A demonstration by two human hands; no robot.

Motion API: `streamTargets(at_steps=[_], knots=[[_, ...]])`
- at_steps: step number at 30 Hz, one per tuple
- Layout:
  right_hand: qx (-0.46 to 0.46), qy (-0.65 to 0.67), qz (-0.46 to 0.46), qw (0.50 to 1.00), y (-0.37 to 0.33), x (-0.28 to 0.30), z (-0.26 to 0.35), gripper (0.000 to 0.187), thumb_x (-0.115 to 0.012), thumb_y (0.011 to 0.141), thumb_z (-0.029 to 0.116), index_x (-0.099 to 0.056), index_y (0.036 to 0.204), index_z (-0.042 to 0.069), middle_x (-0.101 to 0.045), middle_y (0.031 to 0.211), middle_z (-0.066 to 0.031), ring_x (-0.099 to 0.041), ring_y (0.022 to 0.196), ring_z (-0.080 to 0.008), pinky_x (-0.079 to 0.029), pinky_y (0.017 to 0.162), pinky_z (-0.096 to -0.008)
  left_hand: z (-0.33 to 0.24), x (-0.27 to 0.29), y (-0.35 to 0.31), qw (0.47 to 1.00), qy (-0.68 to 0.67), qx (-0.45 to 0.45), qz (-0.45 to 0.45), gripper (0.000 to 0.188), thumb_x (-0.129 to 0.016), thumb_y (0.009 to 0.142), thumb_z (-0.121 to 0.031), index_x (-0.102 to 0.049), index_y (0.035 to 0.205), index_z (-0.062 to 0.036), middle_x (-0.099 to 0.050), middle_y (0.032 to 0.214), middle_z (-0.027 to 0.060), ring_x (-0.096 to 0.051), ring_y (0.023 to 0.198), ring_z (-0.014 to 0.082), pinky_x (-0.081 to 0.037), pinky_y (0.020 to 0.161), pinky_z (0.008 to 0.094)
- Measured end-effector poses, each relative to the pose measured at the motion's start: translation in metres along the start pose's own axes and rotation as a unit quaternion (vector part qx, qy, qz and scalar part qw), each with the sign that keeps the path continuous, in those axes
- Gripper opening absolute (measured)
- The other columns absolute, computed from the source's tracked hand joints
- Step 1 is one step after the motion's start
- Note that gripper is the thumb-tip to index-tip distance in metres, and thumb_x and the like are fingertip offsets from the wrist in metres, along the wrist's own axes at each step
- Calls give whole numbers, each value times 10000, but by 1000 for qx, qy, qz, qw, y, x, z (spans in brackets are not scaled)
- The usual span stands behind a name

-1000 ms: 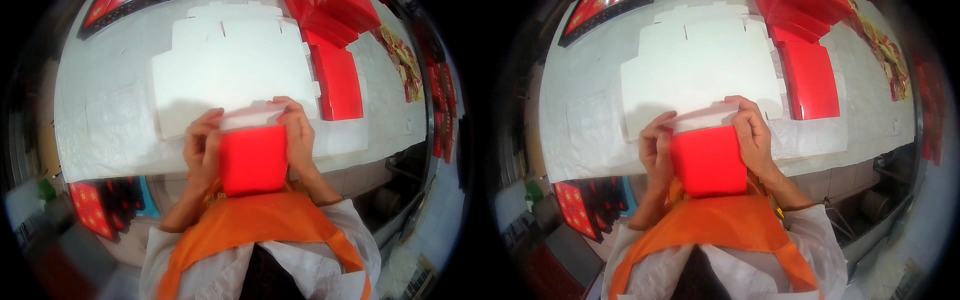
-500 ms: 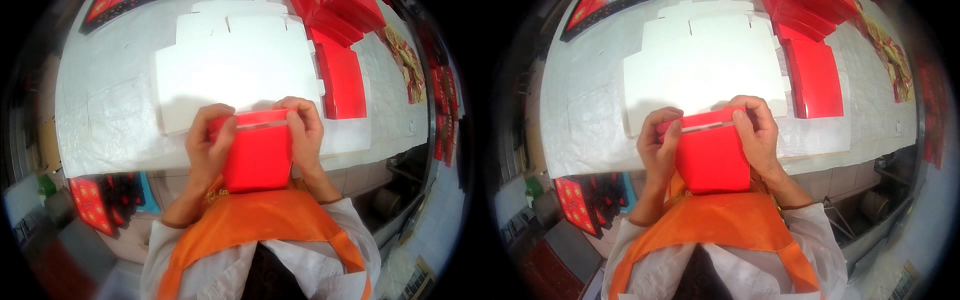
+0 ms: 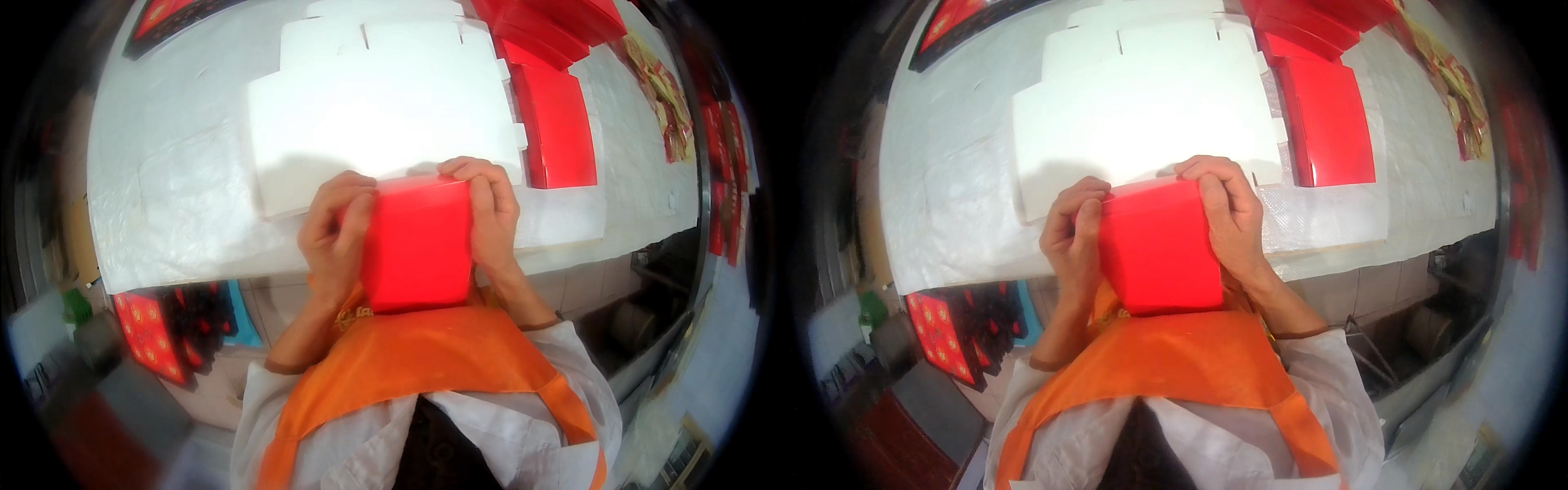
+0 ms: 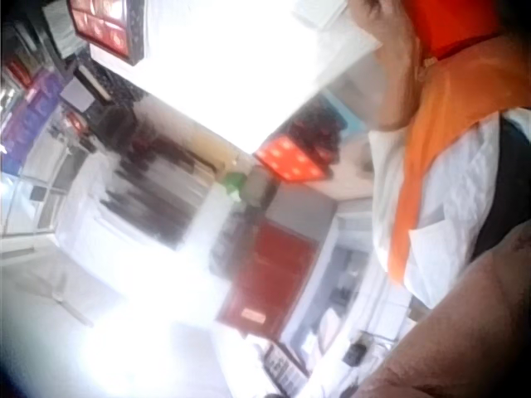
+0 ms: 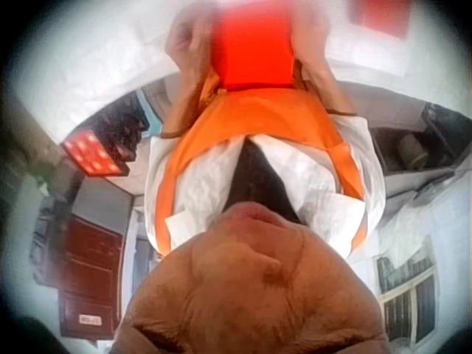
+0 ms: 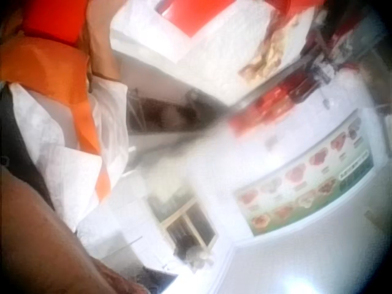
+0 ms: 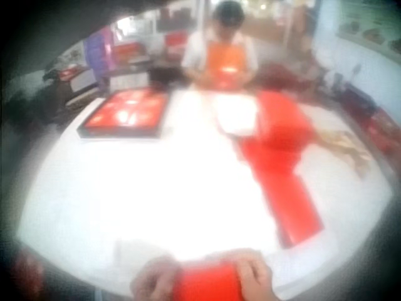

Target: The person assembles small red boxes by folding white cardboard pieces and inserting them into red plastic shells. They repeatedly pick up a white piece, fold it, and place it into a red shell, then stack the finished units on the table.

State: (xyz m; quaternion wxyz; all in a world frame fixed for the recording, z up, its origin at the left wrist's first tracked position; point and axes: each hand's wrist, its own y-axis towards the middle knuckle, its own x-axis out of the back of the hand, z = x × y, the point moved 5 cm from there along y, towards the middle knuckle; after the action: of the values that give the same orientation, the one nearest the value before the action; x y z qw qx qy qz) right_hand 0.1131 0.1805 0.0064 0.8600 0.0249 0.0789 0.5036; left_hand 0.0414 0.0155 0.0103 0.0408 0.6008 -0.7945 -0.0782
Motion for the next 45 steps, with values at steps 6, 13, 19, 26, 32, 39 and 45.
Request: streamTargets(at_steps=[6, 13, 19, 26, 32, 39, 45], knots=[[7, 39, 22, 999, -5, -3, -3, 166, -414, 902, 94, -532, 833, -1, -556, 972, -92, -512, 883, -132, -411, 793, -260, 9, 7, -7, 999, -30, 12, 15, 98, -522, 784, 65, -506, 703, 13, -590, 894, 88, -532, 810, 132, -420, 696, 231], [12, 20, -6, 1000, -4, 5, -1, 95, -454, 848, 11, -531, 791, 1, -547, 979, -93, -512, 899, -150, -415, 803, -268, -13, -6, 7, 989, 123, -37, 76, 180, -657, 699, 0, -477, 710, -14, -584, 902, 111, -544, 782, 188, -432, 680, 254], [139, 12, 161, 977, 22, -2, 61, 94, -557, 779, -19, -542, 860, 26, -500, 1073, -138, -510, 979, -219, -423, 809, -292, -74, -30, 54, 852, 299, 78, 422, 435, -780, 599, -124, -480, 889, -3, -578, 798, 115, -573, 699, 180, -475, 662, 275], [164, -111, -227, 954, 143, 185, 86, 133, -455, 880, 80, -530, 965, 11, -566, 993, -67, -521, 881, -124, -420, 785, -248, -40, 20, 123, 985, 85, 120, 90, 444, -512, 860, -273, -386, 1196, -11, -495, 1121, 110, -508, 1001, 189, -433, 837, 306], [136, -512, -266, 806, 256, 369, -5, 386, -581, 763, 121, -453, 1109, 7, -492, 1130, -165, -475, 1046, -287, -380, 884, -382, 52, 13, 107, 969, 51, 241, 9, 424, -472, 881, -244, -383, 1216, 0, -480, 1157, 105, -480, 1049, 192, -413, 870, 315], [148, -683, -302, 648, 393, 417, -48, 475, -523, 774, 171, -396, 1201, 6, -443, 1201, -193, -412, 1128, -329, -349, 923, -438, 47, 28, 104, 932, 115, 342, -18, 700, -502, 845, -238, -124, 1308, 127, -242, 1344, 246, -285, 1231, 293, -228, 1024, 364], [-119, -729, -247, 627, 388, 475, -16, 338, -426, 866, 216, -472, 1121, 0, -543, 1076, -169, -523, 1024, -270, -445, 839, -422, 46, 26, 107, 942, 36, 334, 2, 790, -618, 780, -220, -119, 1361, -30, -276, 1341, 148, -332, 1194, 242, -310, 977, 344]])
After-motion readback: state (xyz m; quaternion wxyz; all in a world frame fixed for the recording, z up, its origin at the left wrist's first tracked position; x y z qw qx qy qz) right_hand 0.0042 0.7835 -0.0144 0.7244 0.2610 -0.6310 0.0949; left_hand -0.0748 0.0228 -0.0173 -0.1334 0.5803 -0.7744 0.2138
